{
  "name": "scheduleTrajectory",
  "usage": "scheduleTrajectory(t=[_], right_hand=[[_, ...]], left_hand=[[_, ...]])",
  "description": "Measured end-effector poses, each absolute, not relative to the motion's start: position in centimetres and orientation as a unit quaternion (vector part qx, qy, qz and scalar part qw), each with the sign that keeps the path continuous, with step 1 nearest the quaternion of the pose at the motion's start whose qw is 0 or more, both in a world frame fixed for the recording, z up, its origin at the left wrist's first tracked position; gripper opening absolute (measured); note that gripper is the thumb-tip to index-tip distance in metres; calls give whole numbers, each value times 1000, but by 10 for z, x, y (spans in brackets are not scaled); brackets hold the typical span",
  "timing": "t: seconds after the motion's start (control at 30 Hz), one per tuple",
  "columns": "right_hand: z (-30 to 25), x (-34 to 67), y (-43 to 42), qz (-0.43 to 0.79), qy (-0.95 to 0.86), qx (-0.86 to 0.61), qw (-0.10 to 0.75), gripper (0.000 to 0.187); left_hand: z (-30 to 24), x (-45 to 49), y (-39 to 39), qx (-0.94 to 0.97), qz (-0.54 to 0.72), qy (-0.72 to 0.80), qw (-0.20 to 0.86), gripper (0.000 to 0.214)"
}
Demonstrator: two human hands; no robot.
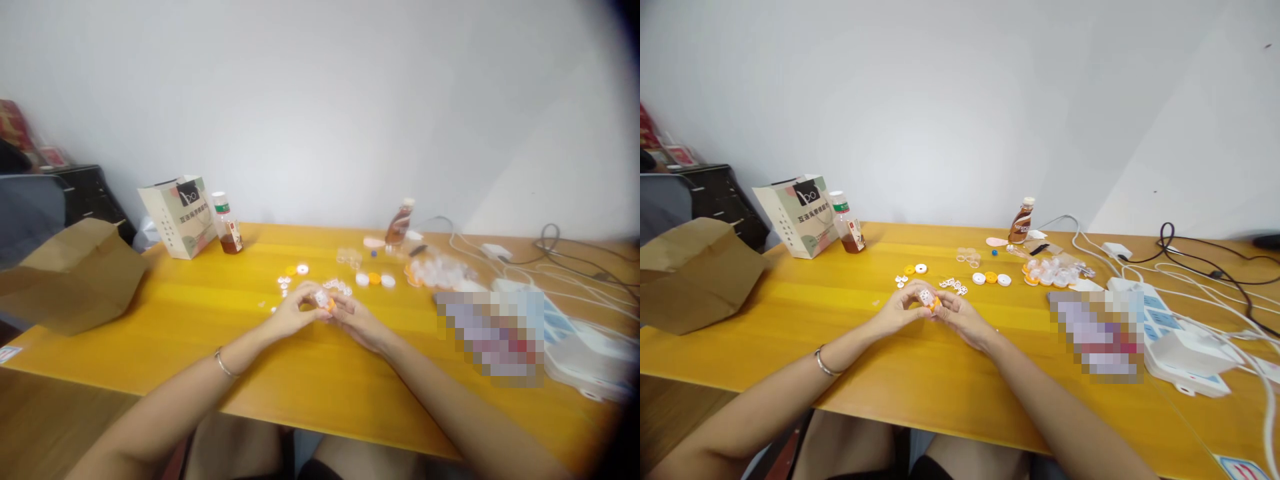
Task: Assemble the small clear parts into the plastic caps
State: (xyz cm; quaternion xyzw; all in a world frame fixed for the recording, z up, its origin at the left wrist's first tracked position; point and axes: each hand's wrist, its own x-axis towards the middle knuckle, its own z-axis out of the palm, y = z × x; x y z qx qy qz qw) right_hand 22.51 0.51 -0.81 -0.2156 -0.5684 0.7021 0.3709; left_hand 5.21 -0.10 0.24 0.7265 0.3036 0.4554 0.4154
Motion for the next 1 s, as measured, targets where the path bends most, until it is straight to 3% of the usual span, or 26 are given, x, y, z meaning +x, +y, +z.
scheduleTrajectory(t=[0.3, 0.53, 0.77, 1.0], right_hand=[[-9, 219, 0, 726, -489, -200, 440, 28], [-7, 217, -4, 764, -451, -218, 407, 29], [-7, 215, -5, 744, -466, -214, 429, 36], [-7, 210, -7, 649, -532, -231, 492, 40]], left_hand=[[3, 58, -3, 693, 487, 296, 442, 28], [10, 60, -9, 687, 470, 288, 474, 33], [11, 57, -6, 720, 471, 323, 394, 26], [10, 60, -10, 722, 492, 362, 326, 17]])
